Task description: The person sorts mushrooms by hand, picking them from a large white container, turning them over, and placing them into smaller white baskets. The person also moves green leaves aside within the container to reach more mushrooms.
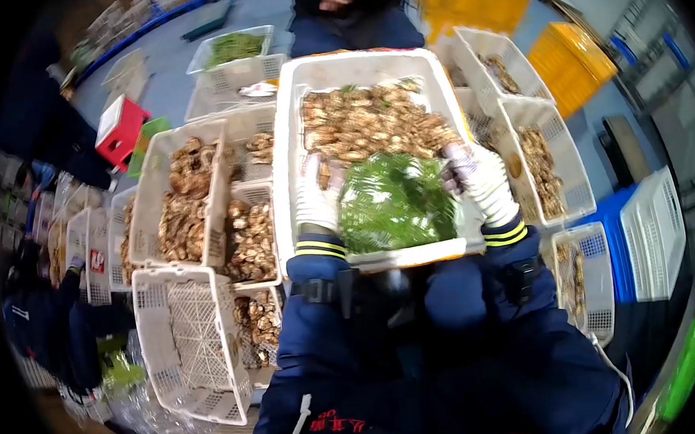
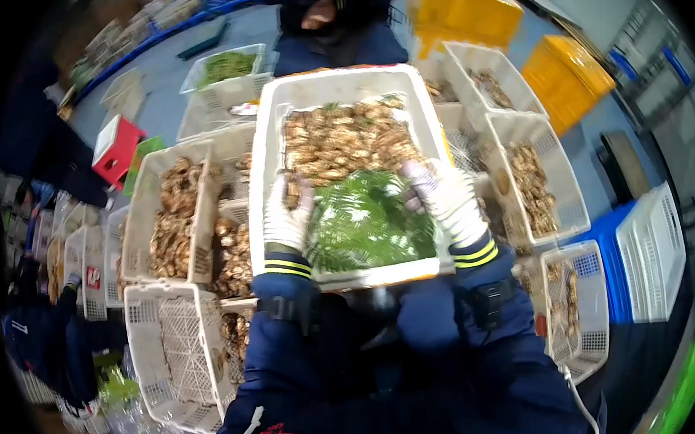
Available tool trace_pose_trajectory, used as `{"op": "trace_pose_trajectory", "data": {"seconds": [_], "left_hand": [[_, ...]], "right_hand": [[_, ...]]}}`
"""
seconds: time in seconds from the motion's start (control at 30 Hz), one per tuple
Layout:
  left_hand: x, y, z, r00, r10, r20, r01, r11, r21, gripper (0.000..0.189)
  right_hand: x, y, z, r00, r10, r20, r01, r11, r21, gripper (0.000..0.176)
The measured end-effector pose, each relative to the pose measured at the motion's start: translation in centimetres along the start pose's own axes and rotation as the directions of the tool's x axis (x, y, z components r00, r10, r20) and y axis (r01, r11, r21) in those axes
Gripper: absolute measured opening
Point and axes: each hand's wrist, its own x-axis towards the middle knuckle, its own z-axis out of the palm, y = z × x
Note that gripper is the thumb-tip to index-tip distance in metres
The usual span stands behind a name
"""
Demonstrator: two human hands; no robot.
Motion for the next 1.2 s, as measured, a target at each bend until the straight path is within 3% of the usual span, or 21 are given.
{"op": "trace_pose_trajectory", "data": {"seconds": [0.03,0.07,0.1,0.2,0.3,0.37,0.43,0.5,0.53,0.57,0.67,0.7,0.73,0.8,0.83,0.87,0.93,0.97,1.1,1.13,1.2], "left_hand": [[0.1,0.9,0.5,0.961,-0.277,0.012,0.209,0.694,-0.689,0.033],[0.1,2.1,1.0,0.857,-0.515,0.022,0.186,0.269,-0.945,0.036],[0.4,1.3,1.3,0.84,-0.542,0.015,0.173,0.241,-0.955,0.036],[0.5,-0.2,0.9,0.903,-0.43,-0.015,0.199,0.45,-0.871,0.036],[0.9,-2.3,0.0,0.994,-0.058,-0.092,0.023,0.938,-0.346,0.038],[-0.4,-0.2,1.3,0.984,-0.177,-0.029,0.156,0.923,-0.353,0.037],[0.1,0.1,1.4,0.867,-0.462,0.185,0.356,0.316,-0.88,0.035],[0.2,-1.3,1.0,0.935,-0.343,0.088,0.305,0.655,-0.691,0.036],[0.6,-1.9,0.5,0.897,-0.422,0.131,0.371,0.557,-0.743,0.035],[1.1,-2.4,0.0,0.85,-0.498,0.173,0.423,0.449,-0.787,0.035],[1.4,-3.3,-0.3,0.828,-0.53,0.183,0.466,0.47,-0.749,0.04],[1.5,-3.6,-0.5,0.834,-0.51,0.21,0.476,0.475,-0.74,0.041],[1.5,-3.9,-0.6,0.84,-0.487,0.239,0.486,0.479,-0.731,0.042],[1.3,-3.5,-0.3,0.838,-0.499,0.219,0.475,0.472,-0.743,0.044],[1.0,-3.2,-0.2,0.844,-0.491,0.218,0.47,0.479,-0.741,0.044],[0.5,-2.8,0.2,0.848,-0.483,0.217,0.466,0.487,-0.739,0.044],[-0.8,-0.5,1.7,0.848,-0.461,0.263,0.473,0.431,-0.769,0.045],[-1.9,0.8,2.8,0.878,-0.409,0.248,0.439,0.483,-0.758,0.044],[-5.3,4.9,7.6,0.843,-0.474,0.253,0.406,0.253,-0.878,0.047],[-5.6,4.8,7.7,0.796,-0.458,0.396,0.498,0.123,-0.859,0.051],[-6.9,5.2,9.0,0.771,-0.492,0.404,0.497,0.067,-0.865,0.053]], "right_hand": [[-1.3,0.0,-2.6,0.99,-0.029,-0.139,0.029,1.0,-0.001,0.042],[-2.6,2.3,-5.7,0.941,-0.11,-0.319,0.112,0.994,-0.014,0.039],[-3.8,5.4,-9.7,0.915,-0.092,-0.393,0.12,0.992,0.049,0.039],[-10.1,13.1,-17.6,0.775,0.043,-0.63,0.004,0.997,0.073,0.041],[-17.6,21.2,-20.1,0.612,0.323,-0.722,-0.276,0.943,0.188,0.047],[-22.6,26.5,-21.3,0.539,0.579,-0.612,-0.503,0.804,0.317,0.056],[-26.3,35.1,-22.3,0.493,0.606,-0.625,-0.488,0.787,0.378,0.058],[-29.5,44.4,-23.5,0.358,0.503,-0.786,-0.595,0.772,0.223,0.054],[-31.1,51.1,-25.0,0.258,0.348,-0.901,-0.713,0.698,0.065,0.052],[-31.1,44.2,-23.1,0.257,0.695,-0.672,-0.539,0.68,0.497,0.044],[-30.5,45.0,-21.6,0.278,0.685,-0.673,-0.244,0.728,0.641,0.032],[-30.5,44.9,-21.2,0.254,0.753,-0.607,-0.3,0.658,0.691,0.028],[-30.1,42.8,-20.6,0.234,0.905,-0.355,-0.393,0.422,0.817,0.023],[-30.5,45.8,-19.1,0.511,0.762,-0.398,-0.559,0.646,0.521,0.02],[-30.1,42.4,-17.7,0.6,0.47,-0.647,-0.681,0.724,-0.106,0.018],[-30.8,52.6,-18.3,0.567,0.503,-0.652,-0.651,0.759,0.02,0.021],[-28.6,42.0,-16.2,0.639,0.597,-0.484,-0.434,0.8,0.414,0.02],[-27.8,46.2,-16.6,0.651,0.42,-0.632,-0.563,0.826,-0.032,0.032],[-20.8,26.0,-13.3,0.745,0.14,-0.652,-0.111,0.99,0.086,0.033],[-19.4,22.3,-12.1,0.762,0.083,-0.642,0.042,0.983,0.177,0.035],[-17.7,14.4,-9.4,0.856,0.004,-0.516,0.053,0.994,0.095,0.038]]}}
